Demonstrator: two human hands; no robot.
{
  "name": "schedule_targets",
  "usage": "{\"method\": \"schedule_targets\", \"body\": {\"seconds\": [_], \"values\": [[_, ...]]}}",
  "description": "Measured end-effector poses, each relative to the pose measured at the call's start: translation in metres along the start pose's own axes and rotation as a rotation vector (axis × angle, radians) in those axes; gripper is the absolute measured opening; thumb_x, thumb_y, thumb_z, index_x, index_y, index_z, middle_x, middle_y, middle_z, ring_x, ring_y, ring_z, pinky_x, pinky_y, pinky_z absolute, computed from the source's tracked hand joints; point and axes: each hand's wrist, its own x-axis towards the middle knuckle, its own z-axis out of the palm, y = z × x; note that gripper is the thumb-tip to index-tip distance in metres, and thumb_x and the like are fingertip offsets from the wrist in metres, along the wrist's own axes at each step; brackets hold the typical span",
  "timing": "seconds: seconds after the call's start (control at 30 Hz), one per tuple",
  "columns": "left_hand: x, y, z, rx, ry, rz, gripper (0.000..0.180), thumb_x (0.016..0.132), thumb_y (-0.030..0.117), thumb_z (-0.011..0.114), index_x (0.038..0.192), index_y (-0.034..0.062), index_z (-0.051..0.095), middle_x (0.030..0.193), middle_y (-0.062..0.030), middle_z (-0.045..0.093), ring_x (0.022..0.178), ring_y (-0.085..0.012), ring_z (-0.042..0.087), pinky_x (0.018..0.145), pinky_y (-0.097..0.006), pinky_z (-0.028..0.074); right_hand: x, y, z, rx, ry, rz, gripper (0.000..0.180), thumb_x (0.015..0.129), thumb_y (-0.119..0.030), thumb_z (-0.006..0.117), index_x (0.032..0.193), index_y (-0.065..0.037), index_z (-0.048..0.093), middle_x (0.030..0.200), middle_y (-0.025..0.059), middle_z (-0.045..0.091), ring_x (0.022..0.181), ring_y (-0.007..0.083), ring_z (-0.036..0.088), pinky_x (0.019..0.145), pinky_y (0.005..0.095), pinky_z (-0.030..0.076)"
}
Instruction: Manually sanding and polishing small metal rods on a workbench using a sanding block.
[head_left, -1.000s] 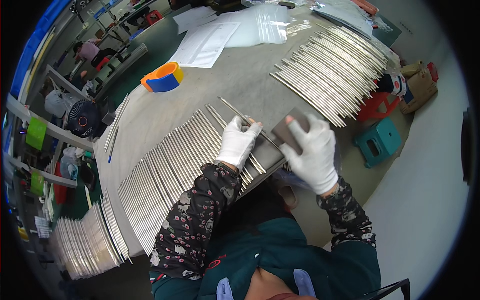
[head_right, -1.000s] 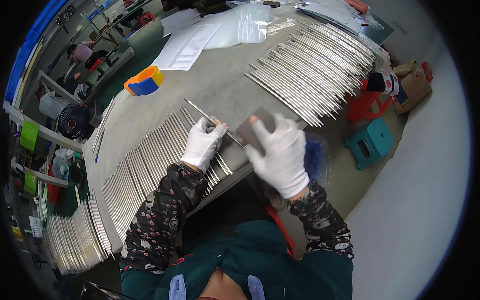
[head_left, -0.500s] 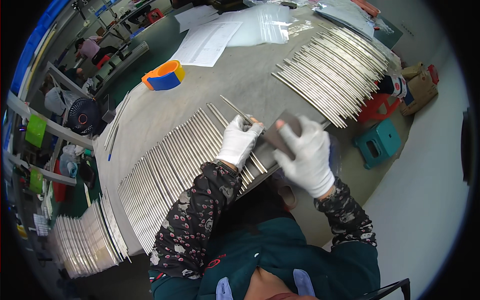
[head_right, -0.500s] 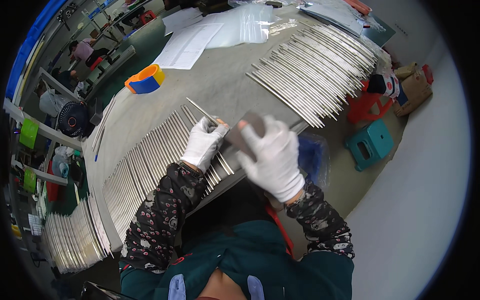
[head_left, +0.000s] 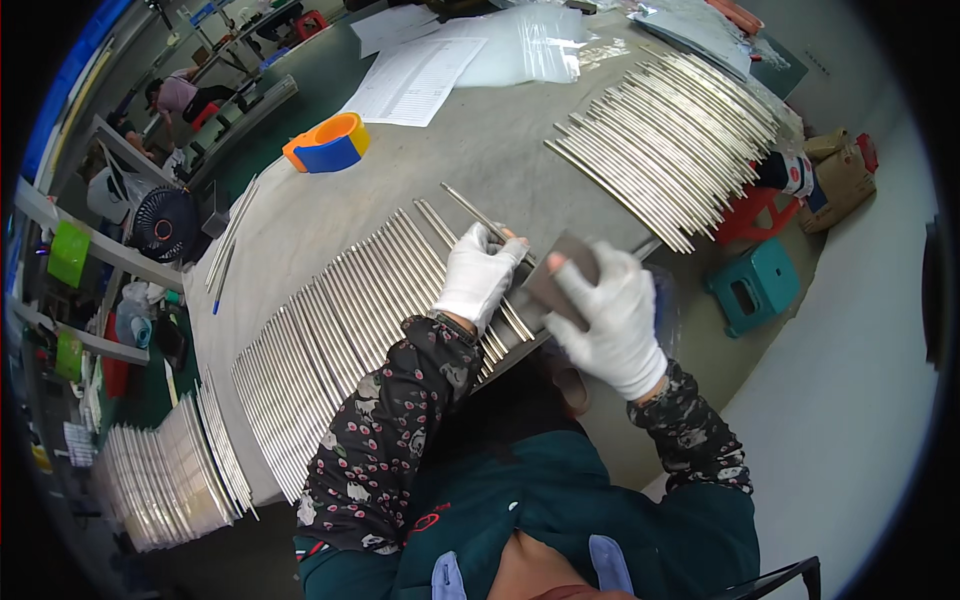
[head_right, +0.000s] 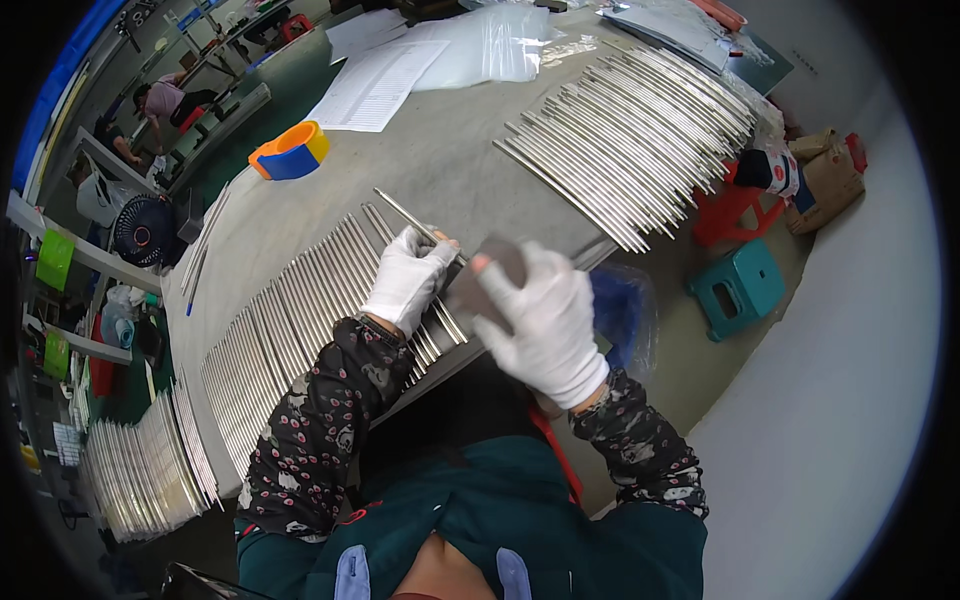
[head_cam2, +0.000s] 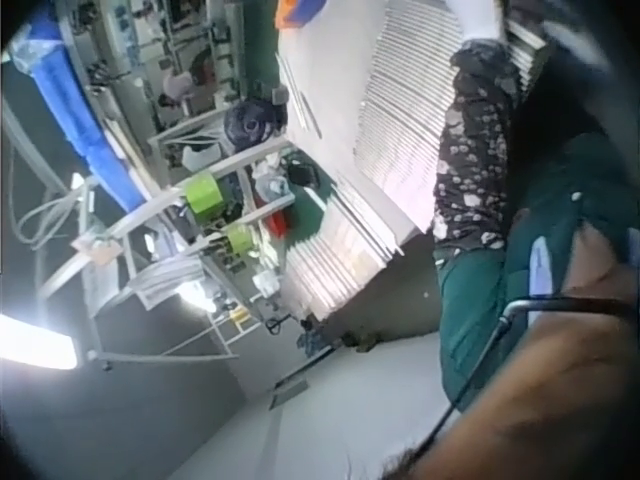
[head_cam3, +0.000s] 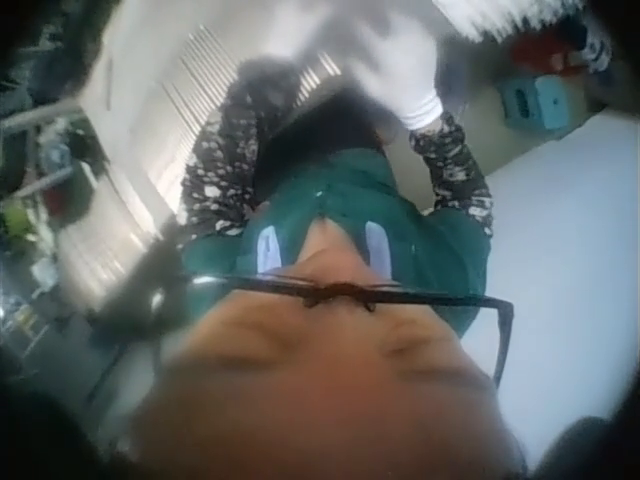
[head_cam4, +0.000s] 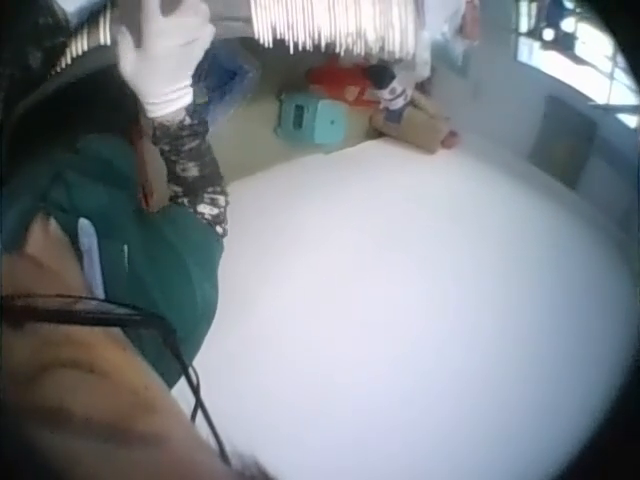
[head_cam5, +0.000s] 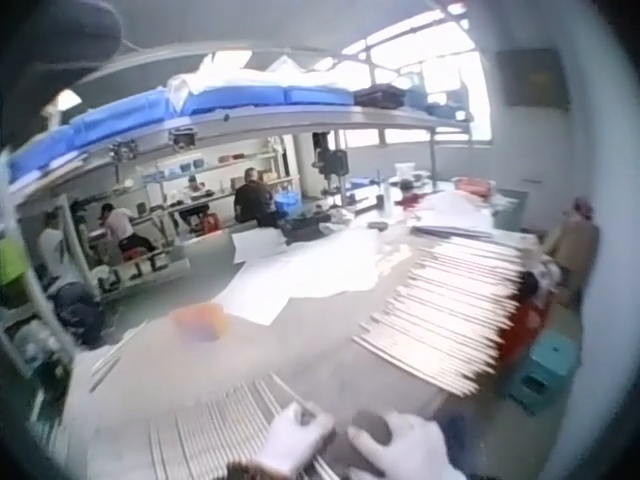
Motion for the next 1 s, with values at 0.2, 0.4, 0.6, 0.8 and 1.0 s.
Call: {"method": "schedule_targets", "body": {"seconds": [0.2,0.4,0.6,0.8,1.0], "values": [[-0.002,0.005,0.003,-0.021,0.018,-0.042,0.015,0.087,0.014,0.066,0.091,0.0061,0.054,0.064,0.0044,0.051,0.046,-0.0027,0.040,0.040,-0.019,0.030,-0.002,0.026,0.011,-0.113,0.137,0.105,0.059,0.066,-0.026,0.075,0.121,-0.014,0.058,0.117,0.0221,0.050,0.097,0.0356,0.052,0.080,0.0447,0.043],[-0.004,0.005,0.002,0.004,0.041,-0.066,0.016,0.087,0.015,0.067,0.091,0.0060,0.054,0.063,0.0045,0.050,0.045,-0.0025,0.039,0.040,-0.018,0.029,0.011,0.026,0.013,-0.155,0.030,0.178,0.061,0.068,-0.029,0.074,0.124,-0.016,0.056,0.115,0.0226,0.051,0.097,0.0356,0.053,0.079,0.0442,0.043],[0.000,0.002,-0.004,-0.016,0.033,-0.054,0.020,0.083,0.015,0.070,0.093,0.0010,0.059,0.076,-0.0010,0.059,0.066,-0.0068,0.052,0.060,-0.022,0.044,0.011,0.022,0.019,-0.033,0.051,0.030,0.056,0.069,-0.027,0.074,0.120,-0.010,0.058,0.116,0.0233,0.052,0.092,0.0347,0.053,0.075,0.0443,0.044],[-0.002,0.007,0.001,0.000,0.030,-0.062,0.016,0.087,0.016,0.067,0.091,0.0067,0.055,0.062,0.0064,0.047,0.045,-0.0020,0.037,0.039,-0.019,0.027,0.004,0.000,0.019,0.087,0.078,-0.106,0.054,0.070,-0.030,0.074,0.119,-0.016,0.058,0.116,0.0219,0.050,0.093,0.0339,0.054,0.072,0.0447,0.044],[0.002,0.004,0.004,0.068,0.057,0.047,0.015,0.087,0.016,0.067,0.089,0.0060,0.056,0.064,0.0055,0.049,0.046,-0.0025,0.039,0.040,-0.019,0.029,0.008,0.000,0.011,0.036,0.080,-0.048,0.059,0.068,-0.029,0.074,0.121,-0.011,0.057,0.112,0.0228,0.052,0.091,0.0348,0.054,0.071,0.0443,0.044]]}}
